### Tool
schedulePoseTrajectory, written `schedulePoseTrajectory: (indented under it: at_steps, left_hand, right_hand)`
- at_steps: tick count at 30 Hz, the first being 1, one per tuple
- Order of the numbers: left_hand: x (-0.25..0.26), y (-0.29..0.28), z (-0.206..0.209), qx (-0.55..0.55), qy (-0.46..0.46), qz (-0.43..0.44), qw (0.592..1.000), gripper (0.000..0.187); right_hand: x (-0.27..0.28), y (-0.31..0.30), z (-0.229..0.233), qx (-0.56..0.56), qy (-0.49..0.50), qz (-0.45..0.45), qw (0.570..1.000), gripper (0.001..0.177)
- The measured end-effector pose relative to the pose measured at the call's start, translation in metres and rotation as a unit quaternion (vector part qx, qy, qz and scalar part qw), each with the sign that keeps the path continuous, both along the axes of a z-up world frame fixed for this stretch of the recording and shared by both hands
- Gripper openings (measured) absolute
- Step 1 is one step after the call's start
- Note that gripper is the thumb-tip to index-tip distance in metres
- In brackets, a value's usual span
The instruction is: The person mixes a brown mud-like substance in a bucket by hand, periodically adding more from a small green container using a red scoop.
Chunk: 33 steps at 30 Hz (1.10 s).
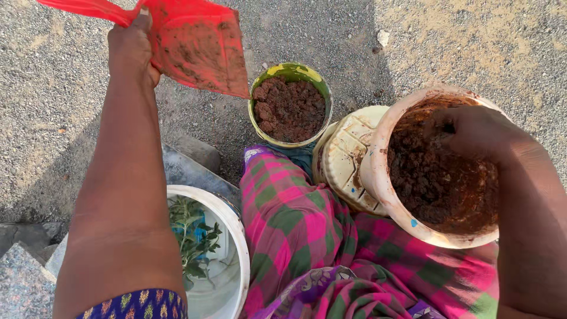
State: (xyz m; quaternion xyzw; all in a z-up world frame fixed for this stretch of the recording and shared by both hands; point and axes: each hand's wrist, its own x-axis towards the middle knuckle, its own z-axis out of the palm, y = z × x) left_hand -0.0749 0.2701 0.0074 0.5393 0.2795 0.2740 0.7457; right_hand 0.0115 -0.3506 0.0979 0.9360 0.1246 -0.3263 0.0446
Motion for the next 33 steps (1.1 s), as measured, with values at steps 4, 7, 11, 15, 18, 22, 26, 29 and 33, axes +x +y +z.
schedulePoseTrajectory:
  at_steps: [4, 7, 11, 15, 18, 22, 26, 29, 33]
  left_hand:
    - [-0.013, 0.017, -0.012, -0.110, 0.028, -0.053, 0.992, 0.039]
    - [-0.006, 0.024, -0.036, -0.103, 0.096, -0.051, 0.989, 0.046]
    - [0.005, 0.012, -0.064, -0.074, 0.094, -0.040, 0.992, 0.048]
    - [0.005, -0.001, -0.070, -0.089, 0.083, -0.056, 0.991, 0.045]
    - [0.005, -0.002, -0.064, -0.082, 0.091, -0.062, 0.991, 0.046]
    - [-0.005, 0.005, -0.057, -0.122, 0.039, -0.063, 0.990, 0.047]
    - [-0.001, 0.008, -0.051, -0.125, 0.059, -0.059, 0.989, 0.049]
    - [0.005, -0.002, -0.053, -0.147, 0.055, -0.062, 0.986, 0.051]
    - [0.013, -0.015, -0.052, -0.125, 0.069, -0.095, 0.985, 0.052]
  right_hand:
    - [-0.003, 0.005, -0.044, -0.026, 0.094, 0.143, 0.985, 0.068]
    - [-0.008, 0.032, -0.008, -0.106, 0.023, 0.141, 0.984, 0.056]
    - [-0.044, 0.088, 0.063, -0.033, -0.151, 0.093, 0.984, 0.039]
    - [-0.054, 0.163, 0.023, 0.312, -0.320, 0.197, 0.873, 0.016]
    - [-0.041, 0.243, -0.080, 0.262, -0.198, 0.119, 0.937, 0.027]
    - [-0.028, 0.309, -0.204, 0.256, -0.109, 0.145, 0.950, 0.069]
    - [-0.022, 0.334, -0.235, 0.191, -0.024, 0.158, 0.969, 0.073]
    - [-0.013, 0.343, -0.229, 0.136, 0.069, 0.153, 0.976, 0.079]
    - [-0.003, 0.347, -0.232, 0.090, 0.107, 0.167, 0.976, 0.074]
